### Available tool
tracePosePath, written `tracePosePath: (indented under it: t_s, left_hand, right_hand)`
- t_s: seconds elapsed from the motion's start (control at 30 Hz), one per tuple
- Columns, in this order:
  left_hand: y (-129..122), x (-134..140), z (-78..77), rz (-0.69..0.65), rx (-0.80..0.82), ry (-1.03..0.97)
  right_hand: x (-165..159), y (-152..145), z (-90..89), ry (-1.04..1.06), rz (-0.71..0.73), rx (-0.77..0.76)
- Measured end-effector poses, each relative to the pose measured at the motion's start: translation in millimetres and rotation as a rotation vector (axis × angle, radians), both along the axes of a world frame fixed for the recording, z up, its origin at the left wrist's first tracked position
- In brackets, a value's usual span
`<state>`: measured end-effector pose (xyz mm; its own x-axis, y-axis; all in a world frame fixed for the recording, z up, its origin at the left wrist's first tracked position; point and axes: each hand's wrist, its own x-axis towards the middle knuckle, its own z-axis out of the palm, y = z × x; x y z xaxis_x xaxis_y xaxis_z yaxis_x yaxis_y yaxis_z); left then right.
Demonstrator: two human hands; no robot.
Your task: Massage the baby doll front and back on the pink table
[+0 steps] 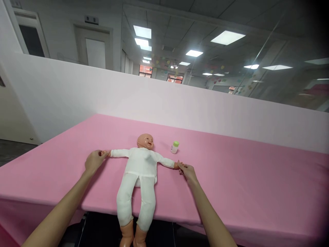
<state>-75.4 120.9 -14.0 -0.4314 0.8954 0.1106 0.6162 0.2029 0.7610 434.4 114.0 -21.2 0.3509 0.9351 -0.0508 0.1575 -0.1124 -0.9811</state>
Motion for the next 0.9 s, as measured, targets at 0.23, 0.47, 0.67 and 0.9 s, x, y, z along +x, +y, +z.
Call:
tracePosePath:
  t_s: [0.23, 0.47, 0.67, 0.9]
  left_hand:
    - [-4, 23, 21.1, 0.087, 0.094, 0.296]
    - [0, 188, 87.3, -0.701, 0.335, -0.589]
    - [45, 311, 94.1, -0.673, -0.32, -1.481]
    - [88, 362, 76.3, -0.521, -0.261, -1.554]
  right_hand:
    - [8, 5, 5.7, -0.469, -0.105, 0.022]
    - [-4, 31, 40.8, -0.711, -0.057, 0.347]
    - [-2, 64, 43.3, -0.852, 0.084, 0.42]
    - [10, 97, 15.8, -0.999, 0.206, 0.431]
